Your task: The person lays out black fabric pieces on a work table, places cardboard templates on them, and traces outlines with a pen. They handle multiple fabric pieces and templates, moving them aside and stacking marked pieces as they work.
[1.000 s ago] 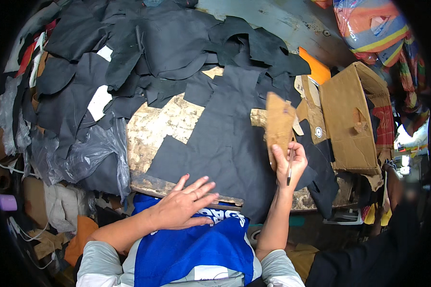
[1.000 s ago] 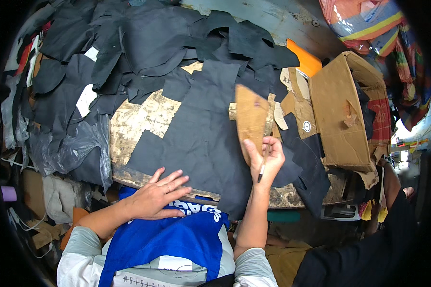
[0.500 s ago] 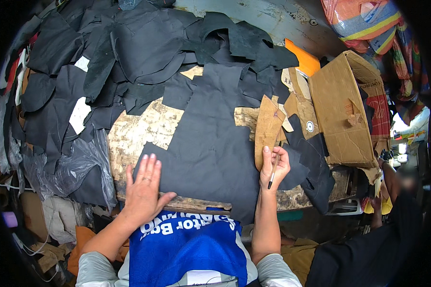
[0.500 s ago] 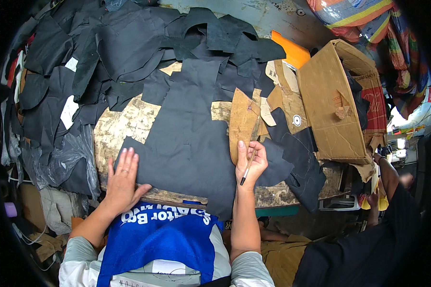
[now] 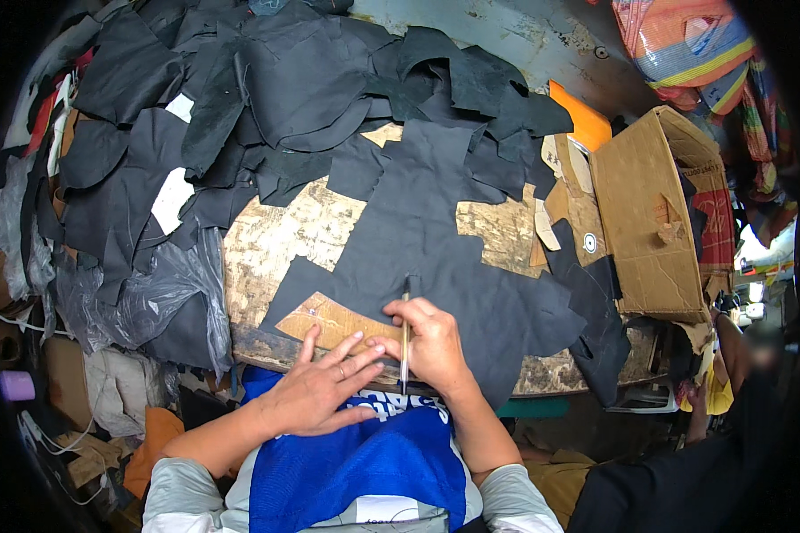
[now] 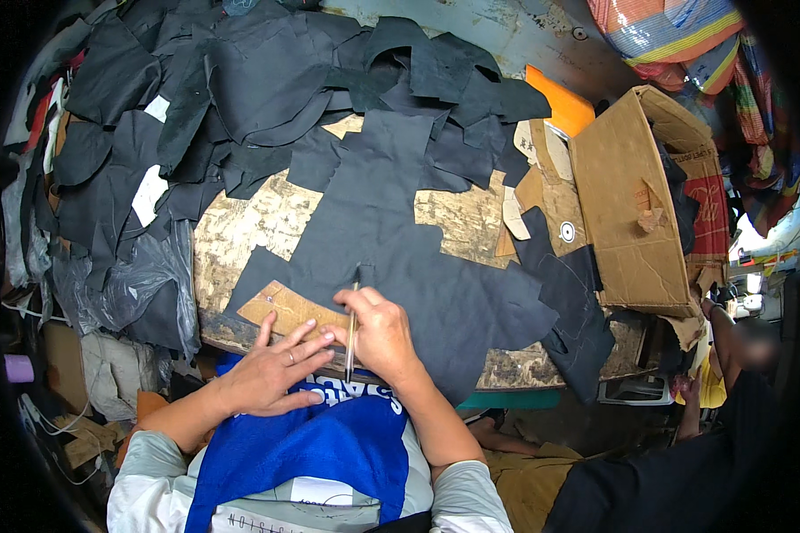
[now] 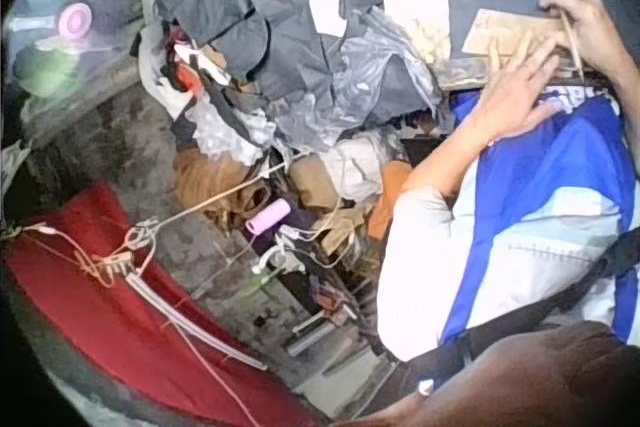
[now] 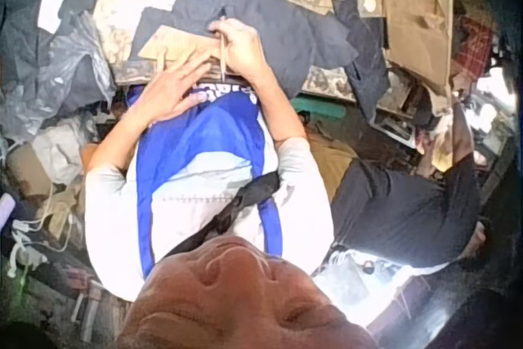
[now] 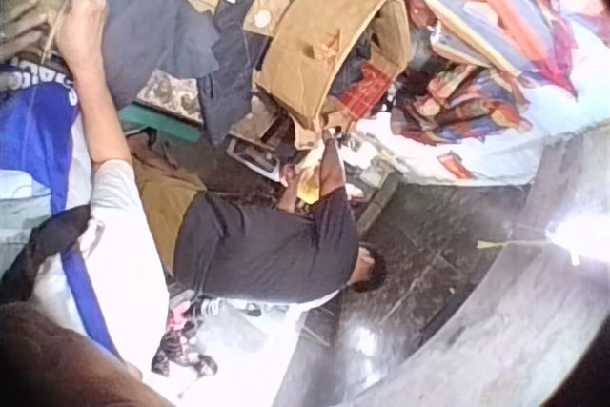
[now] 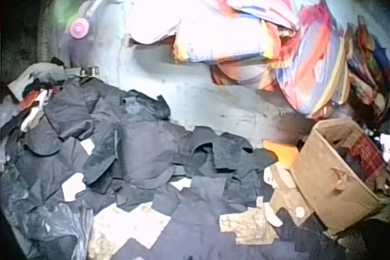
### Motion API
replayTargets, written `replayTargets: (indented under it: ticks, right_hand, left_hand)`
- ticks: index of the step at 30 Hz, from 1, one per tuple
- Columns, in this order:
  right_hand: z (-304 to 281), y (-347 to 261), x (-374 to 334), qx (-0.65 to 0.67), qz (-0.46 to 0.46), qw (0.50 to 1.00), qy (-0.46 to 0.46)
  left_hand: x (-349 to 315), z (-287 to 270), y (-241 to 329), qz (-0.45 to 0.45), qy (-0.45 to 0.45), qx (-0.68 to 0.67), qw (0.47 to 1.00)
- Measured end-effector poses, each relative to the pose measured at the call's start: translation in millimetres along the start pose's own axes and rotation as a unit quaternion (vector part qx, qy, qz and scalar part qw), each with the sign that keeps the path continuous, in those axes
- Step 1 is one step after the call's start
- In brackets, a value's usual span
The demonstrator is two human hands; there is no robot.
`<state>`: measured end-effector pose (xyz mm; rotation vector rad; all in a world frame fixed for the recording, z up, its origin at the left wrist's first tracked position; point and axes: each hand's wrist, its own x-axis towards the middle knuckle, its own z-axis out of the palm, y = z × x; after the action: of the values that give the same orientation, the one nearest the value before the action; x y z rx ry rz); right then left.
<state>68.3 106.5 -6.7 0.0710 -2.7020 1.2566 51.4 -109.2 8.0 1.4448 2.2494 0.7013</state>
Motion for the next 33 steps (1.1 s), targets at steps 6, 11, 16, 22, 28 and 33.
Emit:
replayTargets:
  ticks: [6, 11, 16, 22, 28, 33]
  right_hand:
    - [-28.5, 6.6, -2.9, 0.251, 0.156, 0.934, 0.201]
    - [-38.0, -2.9, -2.4, 0.267, 0.103, 0.934, 0.215]
    - [15.8, -30.3, 6.2, 0.385, 0.158, 0.905, 0.086]
    - [62.0, -48.3, 33.0, 0.305, 0.051, 0.949, -0.064]
    - [80.5, -59.2, 51.0, 0.18, -0.008, 0.98, -0.089]
    - [80.4, -63.8, 55.3, 0.093, -0.085, 0.992, -0.031]
  left_hand:
    - [-4.2, -0.7, -14.0, -0.032, 0.017, 0.004, 0.999]
    - [-6.1, 6.8, -16.9, -0.01, 0.045, 0.028, 0.999]
    - [-8.1, 12.5, -19.2, -0.007, 0.06, 0.034, 0.998]
    - [-10.8, 14.6, -23.3, -0.008, 0.061, 0.011, 0.998]
    - [-11.1, 13.1, -24.7, 0.001, 0.035, -0.013, 0.999]
    - [-9.8, 13.3, -25.4, 0.025, 0.085, -0.021, 0.996]
